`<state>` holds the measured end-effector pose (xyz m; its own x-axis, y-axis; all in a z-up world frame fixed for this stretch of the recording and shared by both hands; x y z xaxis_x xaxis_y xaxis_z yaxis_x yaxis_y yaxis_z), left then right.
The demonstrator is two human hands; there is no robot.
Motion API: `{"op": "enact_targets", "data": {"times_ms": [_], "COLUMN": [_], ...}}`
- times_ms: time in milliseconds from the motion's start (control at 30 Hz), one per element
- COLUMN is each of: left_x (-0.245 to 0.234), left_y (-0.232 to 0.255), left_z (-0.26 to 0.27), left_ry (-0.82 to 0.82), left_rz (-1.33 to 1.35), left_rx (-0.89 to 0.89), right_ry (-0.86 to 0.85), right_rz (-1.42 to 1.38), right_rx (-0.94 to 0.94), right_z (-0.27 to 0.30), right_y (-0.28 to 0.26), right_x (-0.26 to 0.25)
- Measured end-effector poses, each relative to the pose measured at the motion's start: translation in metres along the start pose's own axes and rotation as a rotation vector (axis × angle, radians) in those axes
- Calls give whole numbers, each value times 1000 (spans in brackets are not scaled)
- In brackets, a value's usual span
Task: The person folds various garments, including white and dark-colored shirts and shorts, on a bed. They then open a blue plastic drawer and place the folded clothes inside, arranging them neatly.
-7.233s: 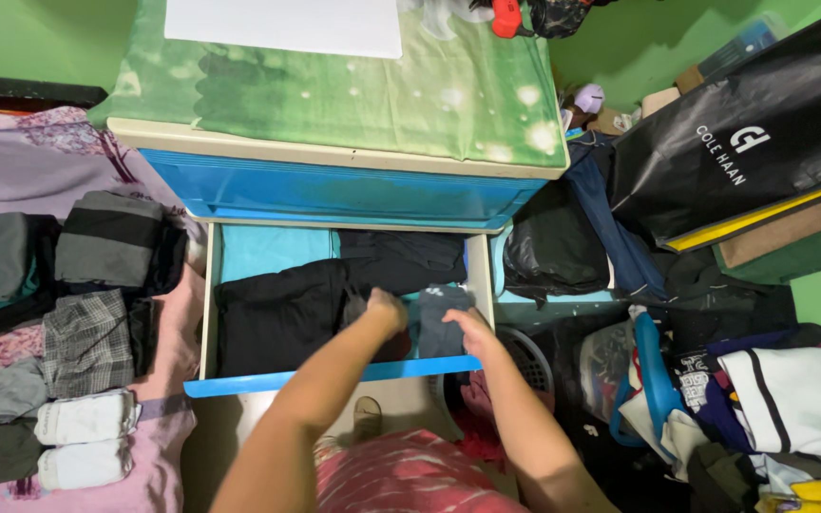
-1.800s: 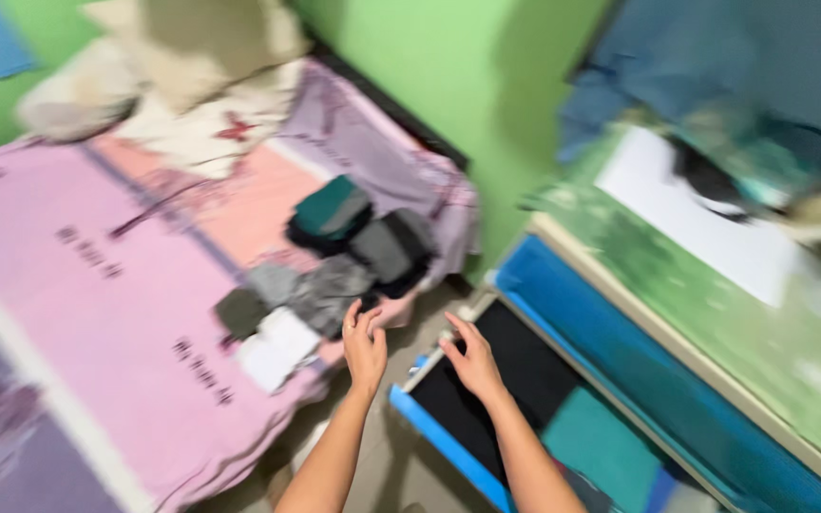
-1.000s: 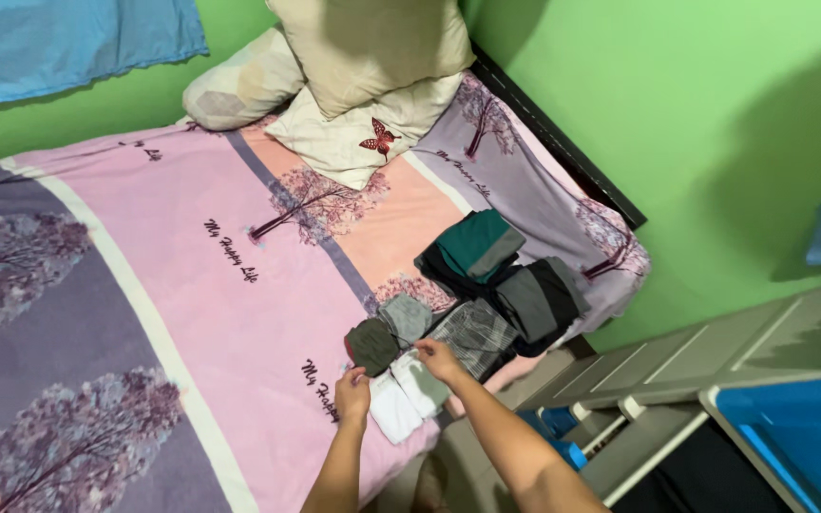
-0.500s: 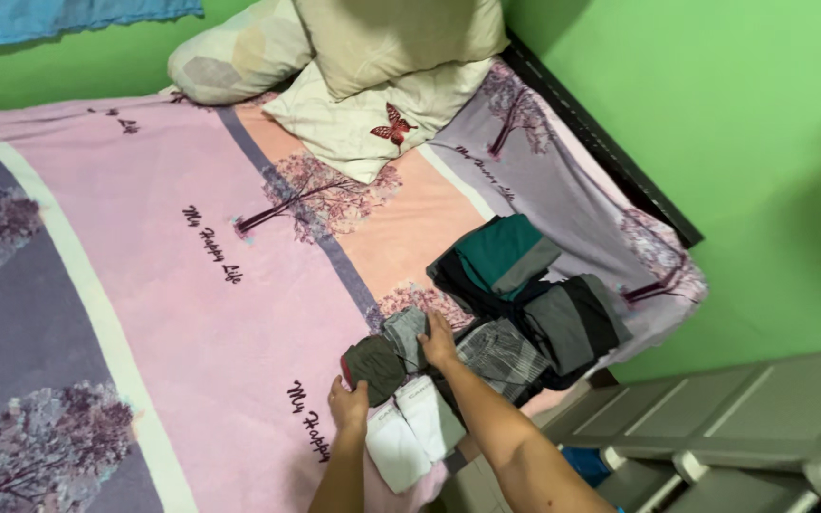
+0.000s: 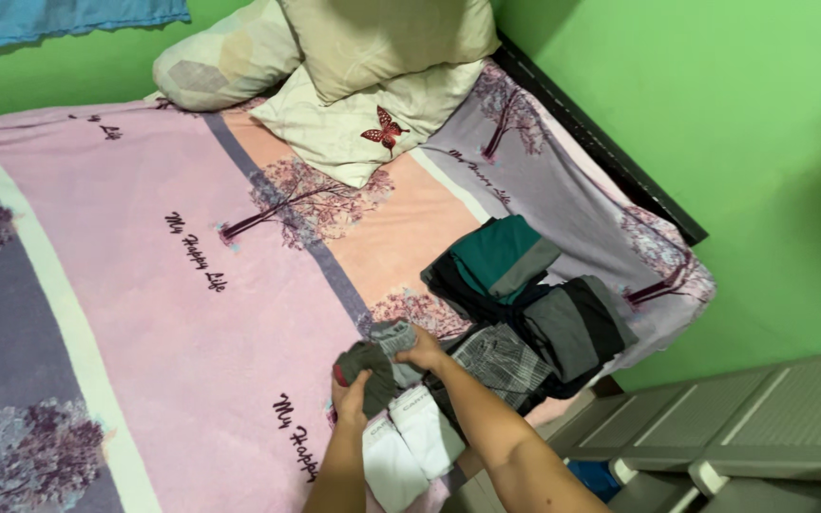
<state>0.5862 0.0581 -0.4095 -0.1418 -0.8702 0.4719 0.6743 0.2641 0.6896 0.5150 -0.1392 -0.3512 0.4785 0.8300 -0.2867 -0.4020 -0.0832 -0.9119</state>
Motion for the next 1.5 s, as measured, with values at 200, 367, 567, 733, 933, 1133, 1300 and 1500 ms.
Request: {"op": "enact_targets", "data": {"times_ms": [200, 367, 567, 733, 933, 1133, 1300, 1500], "left_x": [57, 119, 191, 238, 284, 296, 298, 278], "left_y": [64, 114, 131, 110, 64, -18, -98, -162], "left_z": [49, 125, 247, 350, 466, 570, 628, 627], "left_ry": [-103, -248, -481, -671, -963, -1154, -1178, -1135], "left_rz": [-122, -151, -251, -329, -472, -553, -684, -943], "left_rx": [142, 155, 0, -229, -265, -391, -407, -517], "right_ry": [183, 275, 494, 695, 977, 1089, 1063, 934], "right_rz": [-266, -283, -284, -355, -417, -520, -524, -735], "right_rx": [-225, -271, -170, -138, -43, -32, 59, 224], "right_z": [30, 101, 245, 386, 544, 683, 768, 796], "right_y": [-58, -112, -162, -182, -173, -139, -80, 14], "right_x": [-42, -95, -163, -203, -239, -259, -281, -271]}}
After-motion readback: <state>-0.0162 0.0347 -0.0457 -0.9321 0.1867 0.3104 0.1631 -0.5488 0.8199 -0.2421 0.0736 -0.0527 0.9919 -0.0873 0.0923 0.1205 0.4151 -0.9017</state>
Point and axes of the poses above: each hand's wrist, its own z-axis away from the middle knuckle, its own x-axis out of the palm, y = z × x, the point moved 9 cm from there along -z, towards the middle knuckle
